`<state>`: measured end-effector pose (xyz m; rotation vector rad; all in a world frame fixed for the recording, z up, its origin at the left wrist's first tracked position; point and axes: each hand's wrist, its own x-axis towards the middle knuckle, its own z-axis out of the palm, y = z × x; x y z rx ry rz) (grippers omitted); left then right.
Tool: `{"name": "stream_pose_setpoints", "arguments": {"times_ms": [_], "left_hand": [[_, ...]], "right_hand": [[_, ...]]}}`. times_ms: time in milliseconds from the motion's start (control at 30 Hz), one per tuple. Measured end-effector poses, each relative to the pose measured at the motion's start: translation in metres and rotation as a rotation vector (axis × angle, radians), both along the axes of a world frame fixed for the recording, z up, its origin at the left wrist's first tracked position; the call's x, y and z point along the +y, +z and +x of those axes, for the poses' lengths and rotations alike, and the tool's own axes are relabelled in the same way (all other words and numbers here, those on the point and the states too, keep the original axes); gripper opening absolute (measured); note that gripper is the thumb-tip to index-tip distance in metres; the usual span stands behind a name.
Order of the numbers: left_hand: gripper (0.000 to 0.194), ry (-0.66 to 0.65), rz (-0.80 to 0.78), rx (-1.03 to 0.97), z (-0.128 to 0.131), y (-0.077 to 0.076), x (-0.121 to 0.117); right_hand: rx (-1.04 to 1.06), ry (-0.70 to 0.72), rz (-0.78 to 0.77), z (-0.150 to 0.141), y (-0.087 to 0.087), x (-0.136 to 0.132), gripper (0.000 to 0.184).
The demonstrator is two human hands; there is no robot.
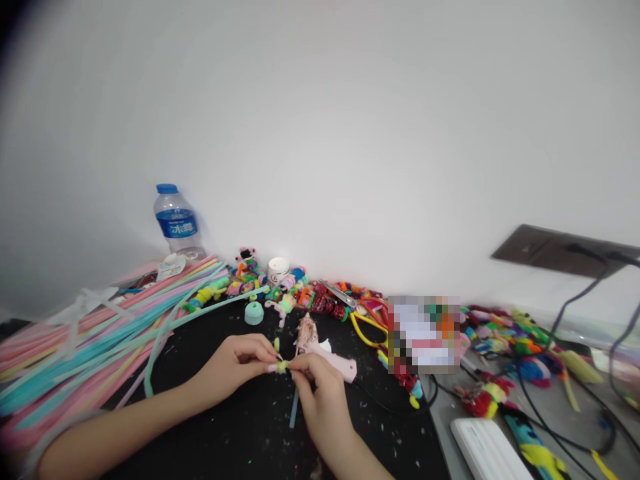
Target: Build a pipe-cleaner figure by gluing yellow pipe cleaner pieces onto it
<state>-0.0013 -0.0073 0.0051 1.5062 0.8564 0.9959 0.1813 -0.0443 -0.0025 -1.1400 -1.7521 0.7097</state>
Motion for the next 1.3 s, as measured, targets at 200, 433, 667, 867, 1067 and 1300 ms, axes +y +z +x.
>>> {"name": "stream_pose_setpoints", "arguments": {"times_ms": [200, 433, 667, 867, 1067, 1300], "left_hand": [[0.003, 0.001, -0.03, 0.0, 0.001, 0.002, 0.001], [0.002, -0.013, -0.094, -0.1, 0.001, -0.002, 0.003], [0.004, -0.081, -0.168, -0.112, 0.001, -0.004, 0.003], [0.007, -0.111, -0.192, -0.114, 0.001, -0.004, 0.003], [0.015, -0.116, -0.231, -0.15, 0.001, -0.007, 0.003], [0.016, -0.01, -0.177, -0.085, -0.003, -0.008, 0.009]], "right_hand": [[-0.037, -0.026, -0.025, 0.0, -0.002, 0.001, 0.014], [-0.105, -0.036, 0.047, 0.001, -0.003, 0.002, 0.014], [-0.071, 0.02, 0.099, 0.001, 0.001, 0.0, 0.014], [-0.042, 0.032, 0.1, 0.0, 0.004, 0.0, 0.015], [-0.118, -0.039, 0.07, 0.002, 0.002, 0.001, 0.012], [-0.266, -0.089, 0.266, 0.009, 0.001, 0.003, 0.032]]}}
